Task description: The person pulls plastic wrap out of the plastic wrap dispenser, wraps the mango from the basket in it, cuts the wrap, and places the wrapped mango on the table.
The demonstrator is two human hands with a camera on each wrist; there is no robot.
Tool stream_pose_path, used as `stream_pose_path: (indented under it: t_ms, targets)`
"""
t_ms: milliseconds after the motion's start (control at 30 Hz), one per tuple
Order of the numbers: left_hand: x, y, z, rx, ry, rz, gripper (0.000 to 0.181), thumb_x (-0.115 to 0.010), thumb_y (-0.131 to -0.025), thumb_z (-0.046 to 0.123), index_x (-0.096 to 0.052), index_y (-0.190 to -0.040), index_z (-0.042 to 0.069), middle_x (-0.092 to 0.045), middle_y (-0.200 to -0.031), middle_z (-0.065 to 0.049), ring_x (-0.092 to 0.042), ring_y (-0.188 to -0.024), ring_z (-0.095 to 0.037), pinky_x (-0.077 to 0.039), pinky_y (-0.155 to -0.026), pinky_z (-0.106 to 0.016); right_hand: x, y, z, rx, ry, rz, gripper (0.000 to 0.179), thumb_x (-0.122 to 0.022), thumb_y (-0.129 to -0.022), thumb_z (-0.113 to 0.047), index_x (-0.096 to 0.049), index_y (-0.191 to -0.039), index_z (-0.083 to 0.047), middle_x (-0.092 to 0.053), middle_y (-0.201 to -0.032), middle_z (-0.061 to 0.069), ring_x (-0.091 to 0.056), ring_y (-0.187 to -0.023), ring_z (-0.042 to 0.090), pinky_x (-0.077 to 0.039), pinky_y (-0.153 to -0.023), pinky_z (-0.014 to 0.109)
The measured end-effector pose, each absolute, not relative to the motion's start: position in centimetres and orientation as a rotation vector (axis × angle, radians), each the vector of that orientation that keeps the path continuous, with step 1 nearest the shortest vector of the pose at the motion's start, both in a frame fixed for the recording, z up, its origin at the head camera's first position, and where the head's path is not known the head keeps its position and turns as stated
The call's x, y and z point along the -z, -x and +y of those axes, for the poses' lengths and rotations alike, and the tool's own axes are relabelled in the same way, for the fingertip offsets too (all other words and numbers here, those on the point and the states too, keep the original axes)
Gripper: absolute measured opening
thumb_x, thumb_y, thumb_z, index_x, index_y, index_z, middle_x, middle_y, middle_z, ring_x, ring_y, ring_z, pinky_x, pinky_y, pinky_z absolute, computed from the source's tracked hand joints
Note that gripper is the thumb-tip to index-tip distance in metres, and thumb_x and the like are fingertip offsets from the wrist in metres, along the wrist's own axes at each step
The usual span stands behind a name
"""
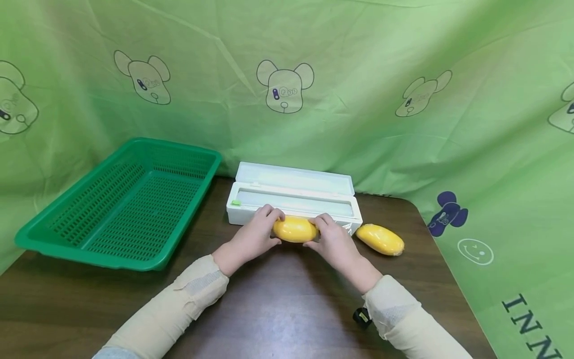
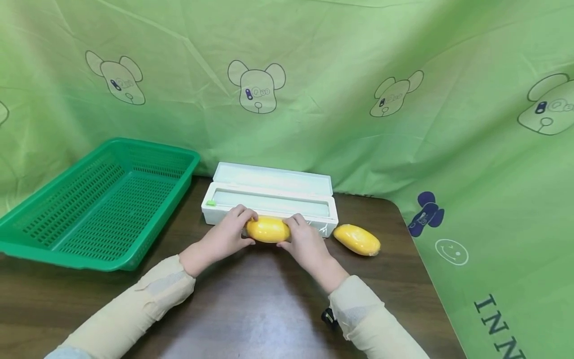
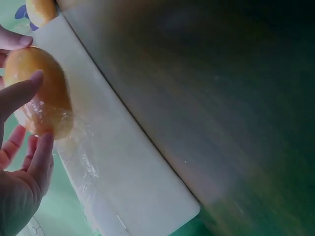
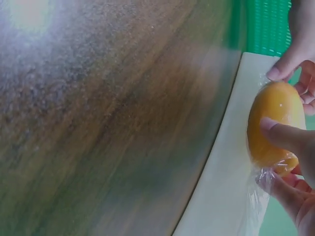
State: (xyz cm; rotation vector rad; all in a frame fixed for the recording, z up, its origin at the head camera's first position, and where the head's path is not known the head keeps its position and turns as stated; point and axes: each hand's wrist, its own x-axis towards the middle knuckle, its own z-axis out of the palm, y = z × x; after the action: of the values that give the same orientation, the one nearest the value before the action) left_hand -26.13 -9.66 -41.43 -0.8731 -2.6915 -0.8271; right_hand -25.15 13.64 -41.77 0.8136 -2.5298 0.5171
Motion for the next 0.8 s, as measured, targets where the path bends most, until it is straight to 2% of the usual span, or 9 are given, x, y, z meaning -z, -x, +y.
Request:
stream_pose_path:
  t_ms: [233, 533, 733, 800]
  targets:
    - [41.1, 26.7, -10.0, 0.799, 0.954, -2.634, 0.048, -0.081, -0.077, -0.015, -0.058, -0.114, 0.006, -0.056, -0.107, -0.011, -0.057, -0.101, -0.031, -0.054, -0.09, -0.042, 41.3, 25.1, 13.8, -0.581, -0.811, -2.554, 0.055, -0.096, -0.068, -0.013, -0.069, -0.113, 0.002, -0.065, -0.097, 0.01, -0.064, -0.072, 0.021, -0.056, -0.064, 0.035]
    - [41.6, 27.2, -10.2, 0.703, 1.031, -2.552, 0.033, -0.063, -0.088, -0.019, -0.057, -0.111, 0.005, -0.056, -0.1, -0.011, -0.057, -0.09, -0.029, -0.054, -0.084, -0.041, 41.7, 25.3, 14.2, -0.572, -0.897, -2.492, 0.055, -0.096, -0.066, -0.009, -0.069, -0.113, 0.003, -0.066, -0.097, 0.012, -0.067, -0.075, 0.023, -0.058, -0.066, 0.034]
    - [41.5, 27.2, -10.0, 0.666, 1.034, -2.569, 0.037, -0.063, -0.086, -0.022, -0.059, -0.112, 0.003, -0.058, -0.102, -0.011, -0.059, -0.09, -0.03, -0.054, -0.085, -0.04, 41.9, 25.5, 14.6, -0.555, -0.952, -2.476, 0.056, -0.095, -0.069, -0.009, -0.068, -0.116, 0.004, -0.068, -0.102, 0.014, -0.069, -0.081, 0.026, -0.059, -0.07, 0.037]
    - [41.6, 27.1, -9.9, 0.649, 1.037, -2.591, 0.04, -0.07, -0.082, -0.019, -0.058, -0.113, 0.003, -0.058, -0.103, -0.012, -0.059, -0.091, -0.03, -0.054, -0.086, -0.041, 42.0, 25.5, 14.7, -0.542, -0.962, -2.483, 0.056, -0.095, -0.07, -0.01, -0.068, -0.117, 0.004, -0.068, -0.103, 0.014, -0.07, -0.084, 0.028, -0.06, -0.072, 0.038]
